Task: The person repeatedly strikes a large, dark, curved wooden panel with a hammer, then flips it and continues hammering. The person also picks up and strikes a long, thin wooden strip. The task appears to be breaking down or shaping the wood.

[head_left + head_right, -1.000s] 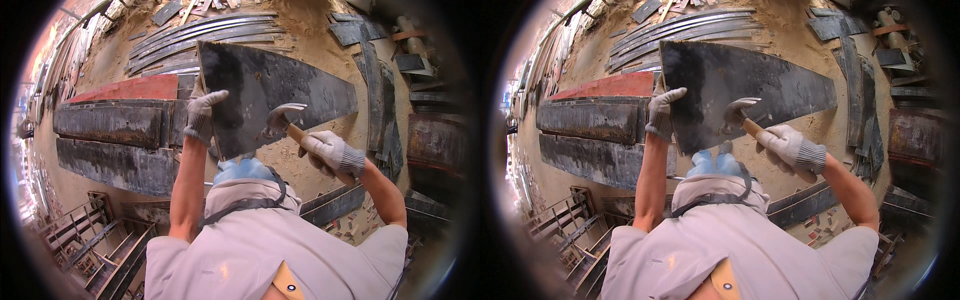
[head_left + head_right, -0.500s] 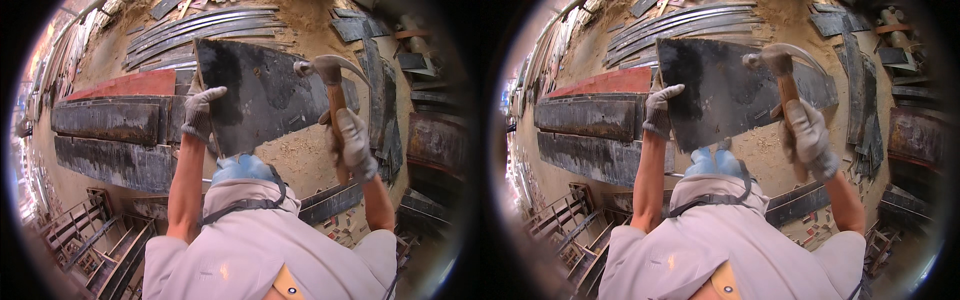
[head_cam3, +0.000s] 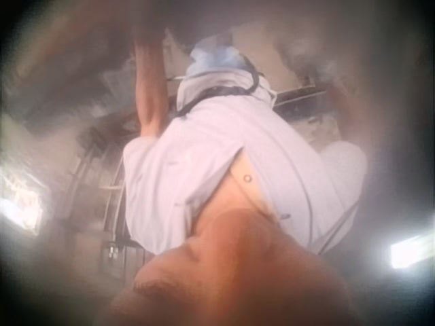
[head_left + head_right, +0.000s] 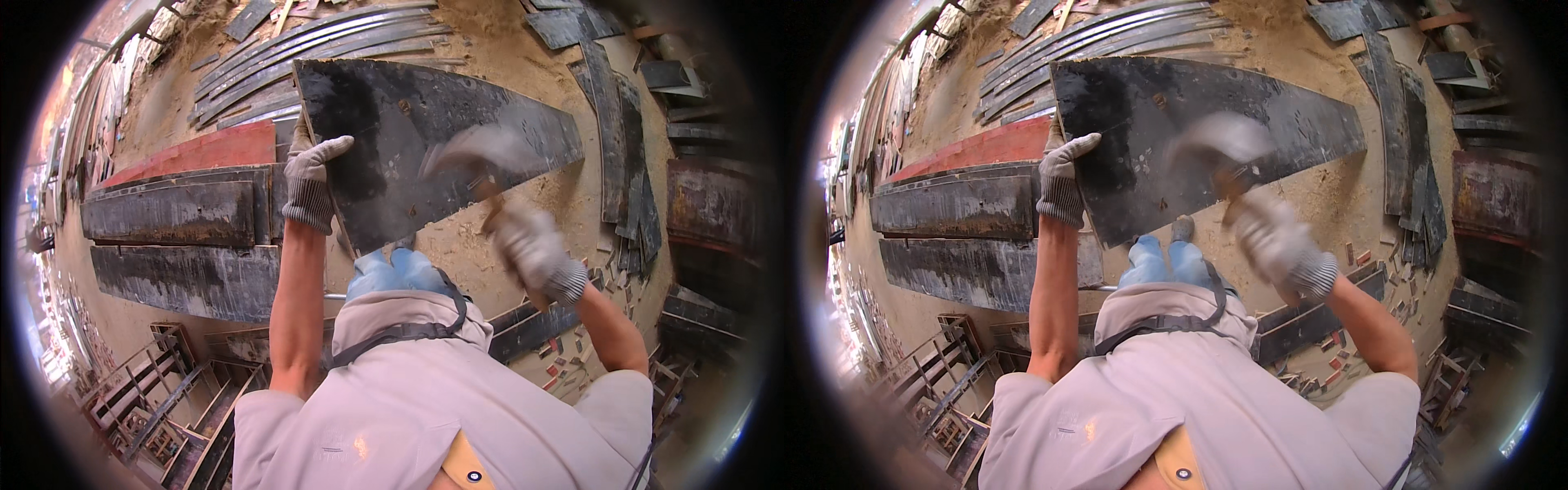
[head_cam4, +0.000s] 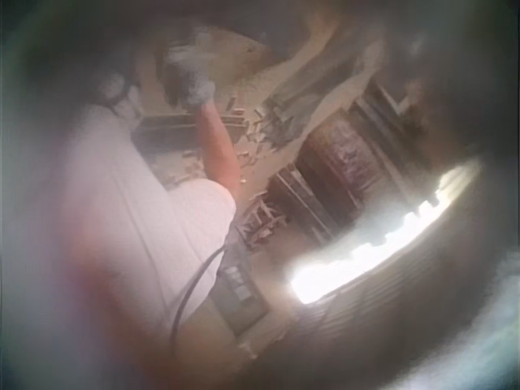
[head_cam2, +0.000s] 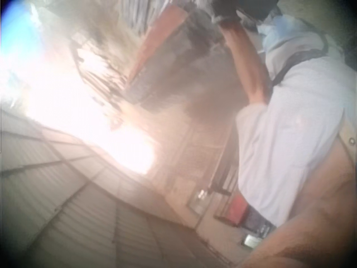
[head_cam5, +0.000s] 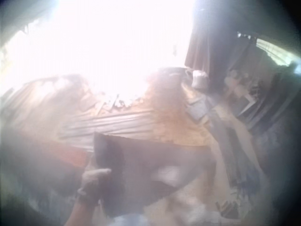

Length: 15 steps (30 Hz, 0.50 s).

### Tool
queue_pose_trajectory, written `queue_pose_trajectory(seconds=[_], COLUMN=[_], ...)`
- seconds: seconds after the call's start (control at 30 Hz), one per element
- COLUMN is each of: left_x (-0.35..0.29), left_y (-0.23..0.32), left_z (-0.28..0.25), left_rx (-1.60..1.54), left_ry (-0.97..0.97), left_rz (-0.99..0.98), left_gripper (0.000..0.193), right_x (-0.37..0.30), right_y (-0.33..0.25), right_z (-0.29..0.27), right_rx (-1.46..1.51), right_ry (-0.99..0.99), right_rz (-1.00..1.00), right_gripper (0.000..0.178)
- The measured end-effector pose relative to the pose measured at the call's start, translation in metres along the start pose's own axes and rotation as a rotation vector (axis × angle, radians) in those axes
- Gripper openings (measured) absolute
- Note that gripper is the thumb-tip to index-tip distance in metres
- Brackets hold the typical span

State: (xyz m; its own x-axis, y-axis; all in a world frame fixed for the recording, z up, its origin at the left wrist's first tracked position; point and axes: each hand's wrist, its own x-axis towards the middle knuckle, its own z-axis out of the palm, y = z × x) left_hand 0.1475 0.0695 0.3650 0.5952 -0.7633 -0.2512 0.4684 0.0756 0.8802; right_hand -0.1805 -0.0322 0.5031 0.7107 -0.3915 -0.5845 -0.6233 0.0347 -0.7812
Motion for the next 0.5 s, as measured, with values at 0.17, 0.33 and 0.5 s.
queue_pose_trajectory(seconds=[0.17,0.33,0.5], left_x=[0.012,0.016,0.013], left_y=[-0.001,0.005,0.004], left_z=[-0.002,0.003,0.007], left_rx=[0.001,-0.067,0.011], left_ry=[0.066,0.061,-0.013], left_rz=[0.016,-0.150,0.093], left_gripper=[0.079,0.081,0.080], right_x=[-0.009,0.000,-0.001], right_y=[0.015,0.016,0.004], right_z=[0.005,-0.006,0.001], right_rx=[-0.176,0.416,-0.430], right_ry=[-0.026,0.189,-0.136], right_rz=[-0.044,-0.258,-0.024], right_gripper=[0.036,0.039,0.044])
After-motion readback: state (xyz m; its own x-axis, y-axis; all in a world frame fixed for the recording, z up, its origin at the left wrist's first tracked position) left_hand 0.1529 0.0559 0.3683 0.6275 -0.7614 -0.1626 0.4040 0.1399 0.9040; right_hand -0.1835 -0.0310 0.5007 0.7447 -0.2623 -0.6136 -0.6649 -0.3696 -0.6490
